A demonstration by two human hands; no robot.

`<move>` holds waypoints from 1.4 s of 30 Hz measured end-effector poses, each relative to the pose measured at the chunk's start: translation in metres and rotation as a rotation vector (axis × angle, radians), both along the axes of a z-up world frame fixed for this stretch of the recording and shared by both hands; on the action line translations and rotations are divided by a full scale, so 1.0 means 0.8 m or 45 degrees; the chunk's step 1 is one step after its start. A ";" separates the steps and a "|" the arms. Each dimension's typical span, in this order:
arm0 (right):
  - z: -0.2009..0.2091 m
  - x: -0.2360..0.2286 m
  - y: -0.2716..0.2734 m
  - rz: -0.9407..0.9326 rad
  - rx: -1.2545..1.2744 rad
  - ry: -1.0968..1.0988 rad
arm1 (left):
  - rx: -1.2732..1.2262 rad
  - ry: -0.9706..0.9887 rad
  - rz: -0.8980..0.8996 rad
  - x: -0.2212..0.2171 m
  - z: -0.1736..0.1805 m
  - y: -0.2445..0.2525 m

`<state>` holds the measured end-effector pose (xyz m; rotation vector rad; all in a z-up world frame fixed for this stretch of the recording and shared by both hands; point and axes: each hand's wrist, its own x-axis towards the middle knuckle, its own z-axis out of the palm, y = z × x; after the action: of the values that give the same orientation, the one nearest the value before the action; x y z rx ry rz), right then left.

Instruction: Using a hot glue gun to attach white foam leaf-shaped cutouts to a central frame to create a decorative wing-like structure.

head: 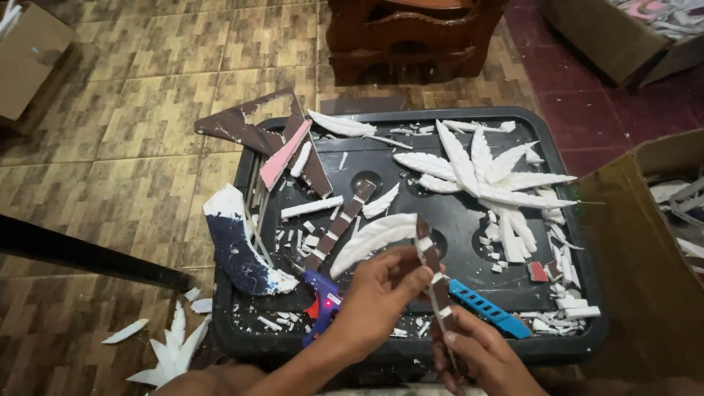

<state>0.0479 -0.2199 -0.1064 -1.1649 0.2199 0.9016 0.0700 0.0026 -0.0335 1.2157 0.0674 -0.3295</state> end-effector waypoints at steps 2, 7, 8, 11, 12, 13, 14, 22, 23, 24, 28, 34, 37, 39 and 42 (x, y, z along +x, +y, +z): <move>-0.006 0.002 0.001 -0.003 -0.029 -0.053 | -0.037 -0.286 0.188 0.001 -0.001 0.002; -0.011 0.010 0.004 -0.035 -0.171 -0.002 | 0.114 -0.005 0.305 0.010 -0.005 0.010; -0.017 0.010 0.001 -0.003 -0.197 0.000 | 0.039 0.170 0.353 0.011 0.001 0.009; -0.032 0.009 0.000 -0.007 -0.203 -0.030 | 0.110 0.155 0.332 0.014 0.002 0.013; -0.032 0.009 0.001 -0.008 -0.203 -0.026 | 0.110 0.158 0.330 0.017 0.001 0.014; -0.032 0.009 0.001 0.003 -0.231 -0.030 | 0.066 0.135 0.359 0.020 0.000 0.015; -0.031 0.009 0.002 0.014 -0.260 -0.034 | 0.021 0.113 0.388 0.022 0.000 0.016; -0.038 0.007 -0.003 0.045 -0.220 -0.214 | 0.268 0.142 0.465 0.042 0.004 0.028; -0.041 0.007 -0.004 0.003 -0.132 -0.204 | 0.284 0.168 0.481 0.043 0.004 0.029; -0.038 0.007 -0.002 0.001 -0.131 -0.203 | 0.285 0.169 0.479 0.043 0.002 0.029; -0.024 0.009 0.002 0.008 -0.225 -0.062 | 0.257 0.150 0.521 0.042 -0.003 0.029; -0.026 0.006 0.005 0.012 -0.203 -0.104 | 0.250 0.166 0.549 0.042 0.000 0.027; -0.018 0.006 0.012 0.017 -0.249 -0.137 | 0.227 0.171 0.544 0.040 0.001 0.029; -0.018 0.006 0.015 0.018 -0.273 -0.136 | 0.197 0.166 0.549 0.039 0.004 0.030; -0.028 0.005 0.015 0.024 -0.200 -0.187 | 0.239 0.227 0.530 0.037 0.006 0.029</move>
<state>0.0520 -0.2076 -0.1288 -1.3756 0.1621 0.8223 0.1000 0.0257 -0.0289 1.3201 0.5080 -0.0664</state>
